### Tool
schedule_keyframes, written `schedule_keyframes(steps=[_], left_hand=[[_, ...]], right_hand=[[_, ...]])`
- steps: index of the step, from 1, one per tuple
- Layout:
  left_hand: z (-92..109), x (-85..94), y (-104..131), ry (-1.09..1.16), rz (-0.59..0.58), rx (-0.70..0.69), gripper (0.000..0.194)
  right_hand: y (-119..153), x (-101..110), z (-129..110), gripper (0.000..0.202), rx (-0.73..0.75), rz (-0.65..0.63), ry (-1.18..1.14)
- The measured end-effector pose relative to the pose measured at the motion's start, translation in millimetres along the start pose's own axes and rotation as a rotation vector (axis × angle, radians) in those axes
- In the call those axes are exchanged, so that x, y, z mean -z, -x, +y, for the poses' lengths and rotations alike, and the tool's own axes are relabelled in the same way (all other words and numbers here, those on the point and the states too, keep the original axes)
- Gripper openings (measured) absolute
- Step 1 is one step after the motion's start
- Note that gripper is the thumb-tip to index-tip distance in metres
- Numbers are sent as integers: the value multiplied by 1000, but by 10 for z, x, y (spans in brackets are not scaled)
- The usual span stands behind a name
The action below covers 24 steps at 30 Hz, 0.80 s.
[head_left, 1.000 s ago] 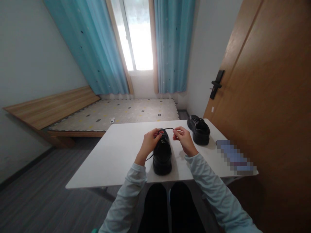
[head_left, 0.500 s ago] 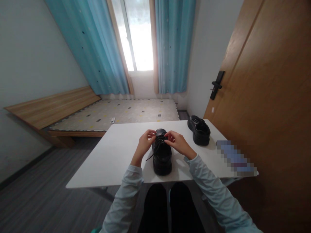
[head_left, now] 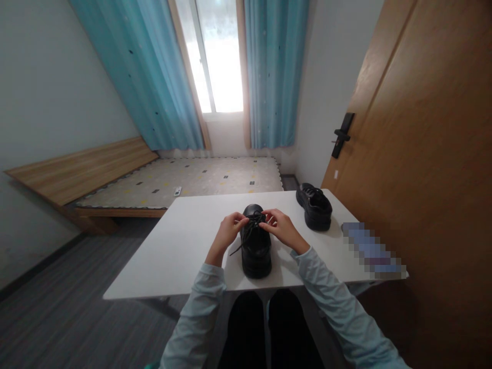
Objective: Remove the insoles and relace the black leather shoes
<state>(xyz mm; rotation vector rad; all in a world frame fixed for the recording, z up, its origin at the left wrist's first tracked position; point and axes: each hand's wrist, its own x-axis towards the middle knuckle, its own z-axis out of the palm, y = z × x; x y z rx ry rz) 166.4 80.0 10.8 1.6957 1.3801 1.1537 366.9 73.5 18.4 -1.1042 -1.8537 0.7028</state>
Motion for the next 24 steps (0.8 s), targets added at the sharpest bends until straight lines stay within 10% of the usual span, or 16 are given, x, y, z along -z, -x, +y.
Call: schedule_keyframes(steps=[24], left_hand=[[156,-36,47,353,-13,14,21]], right_hand=[[49,-33,31,29,-4,35,-10]])
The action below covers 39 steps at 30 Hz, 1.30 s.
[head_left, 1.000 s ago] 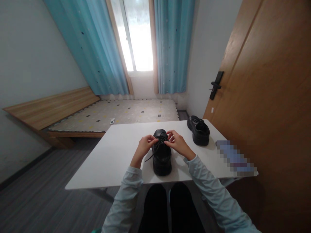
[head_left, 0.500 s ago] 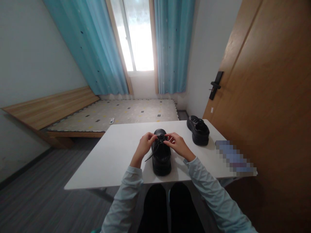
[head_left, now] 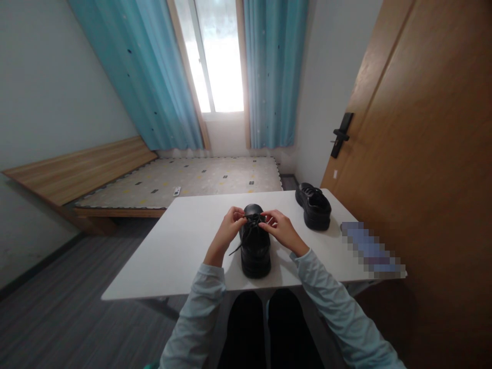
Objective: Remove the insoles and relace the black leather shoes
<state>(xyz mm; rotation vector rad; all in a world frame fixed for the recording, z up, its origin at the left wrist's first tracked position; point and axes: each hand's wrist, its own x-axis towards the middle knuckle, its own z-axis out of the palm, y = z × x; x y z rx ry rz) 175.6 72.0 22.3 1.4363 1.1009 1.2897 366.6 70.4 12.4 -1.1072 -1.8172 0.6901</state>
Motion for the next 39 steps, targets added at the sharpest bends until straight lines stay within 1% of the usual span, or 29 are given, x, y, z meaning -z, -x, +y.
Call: schedule_keyframes(steps=[3,7,12,16,19,21,24,26,28,30,33,36,39], left_hand=[[21,-3,6,41,-7,-7,21],[47,32,4,29,-32,19,27],[137,129,26,-38,-68,25,29],[215,201,51,-118,-56,25,32],[241,226,66,-139,-55,5,31],[242,218,69,-125,-52,-30,32],[246,157,68,-98,-15,-107,33],[260,93,69,-75,8,-151,31],[277,27,72,-72,10,-185,28],[277,-27,73,-132,13,-221,23],[220,-70,61,-325,64,-260,18],[126,-85,41,-542,97,-231,15],[67,-91,34,-673,101,-186,7]], right_hand=[[0,-7,10,29,3,9,1],[3,-11,16,28,5,14,0],[12,-1,19,29,15,3,-6],[9,-2,24,31,20,-21,-9],[-4,-20,9,34,34,-42,8],[-20,-41,-16,36,56,-46,34],[-58,-75,-76,36,98,-45,70],[-94,-93,-125,31,120,-27,77],[-135,-108,-170,21,123,10,70],[-177,-118,-204,11,114,53,57],[-222,-127,-226,12,106,124,26],[-242,-134,-219,12,100,177,-18],[-248,-139,-194,13,84,195,-64]])
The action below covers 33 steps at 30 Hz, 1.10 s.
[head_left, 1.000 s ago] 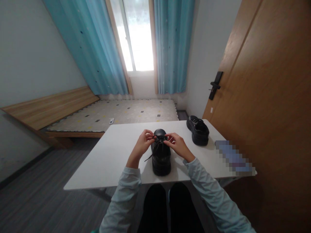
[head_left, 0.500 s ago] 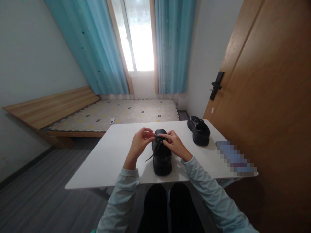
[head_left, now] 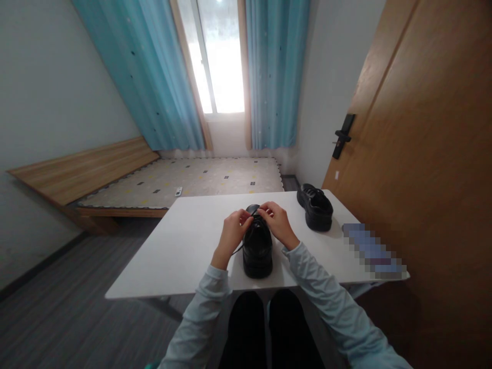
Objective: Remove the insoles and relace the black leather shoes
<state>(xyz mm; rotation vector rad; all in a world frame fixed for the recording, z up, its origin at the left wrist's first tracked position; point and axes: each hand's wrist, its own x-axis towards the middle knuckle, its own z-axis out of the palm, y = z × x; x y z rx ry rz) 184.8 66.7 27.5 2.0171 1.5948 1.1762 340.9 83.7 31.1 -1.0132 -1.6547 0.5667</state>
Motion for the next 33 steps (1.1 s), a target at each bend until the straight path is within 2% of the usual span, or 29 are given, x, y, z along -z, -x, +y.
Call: schedule_keyframes(steps=[6,12,17,26,33], left_hand=[[-6,37,11,-16,-42,7,10],[19,143,-41,186,9,17,18],[74,221,-104,262,39,-14,17],[108,260,-139,250,80,-34,16],[44,247,-175,119,130,-79,16]], right_hand=[[-10,7,82,14,-71,-6,-71],[-11,26,122,12,-90,-27,-62],[8,49,100,9,-95,-43,-21],[59,67,117,5,-37,-55,51],[121,70,205,9,-56,-61,134]])
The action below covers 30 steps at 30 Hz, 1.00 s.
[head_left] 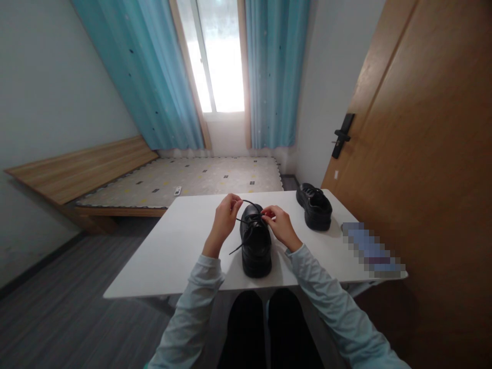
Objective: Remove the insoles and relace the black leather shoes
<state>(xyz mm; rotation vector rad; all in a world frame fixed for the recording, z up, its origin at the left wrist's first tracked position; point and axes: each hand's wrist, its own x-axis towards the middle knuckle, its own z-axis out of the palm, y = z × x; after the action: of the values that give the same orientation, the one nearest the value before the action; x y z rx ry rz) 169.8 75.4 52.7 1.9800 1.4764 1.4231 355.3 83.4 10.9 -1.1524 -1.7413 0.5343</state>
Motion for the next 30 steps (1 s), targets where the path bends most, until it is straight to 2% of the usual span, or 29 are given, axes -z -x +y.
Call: schedule_keyframes(steps=[4,7,12,16,21,25,28,30], left_hand=[[6,-36,-13,-25,7,-33,14],[37,-43,-27,-45,16,-75,14],[94,29,-82,-126,49,-149,16],[142,114,-100,-155,-10,-166,17],[155,149,-54,-163,-88,-88,20],[183,104,-5,-148,-217,-47,35],[206,28,39,-87,-296,-53,53],[201,-35,73,-55,-333,-49,57]], right_hand=[[22,-11,61,3,-38,0,27],[35,-10,70,7,-57,-2,48],[43,2,75,10,-60,-2,35],[28,15,135,13,-129,-47,-93],[-3,25,236,18,-244,-144,-268],[-24,15,258,18,-247,-132,-288],[-34,9,245,15,-229,-118,-249],[-39,9,232,13,-217,-107,-226]])
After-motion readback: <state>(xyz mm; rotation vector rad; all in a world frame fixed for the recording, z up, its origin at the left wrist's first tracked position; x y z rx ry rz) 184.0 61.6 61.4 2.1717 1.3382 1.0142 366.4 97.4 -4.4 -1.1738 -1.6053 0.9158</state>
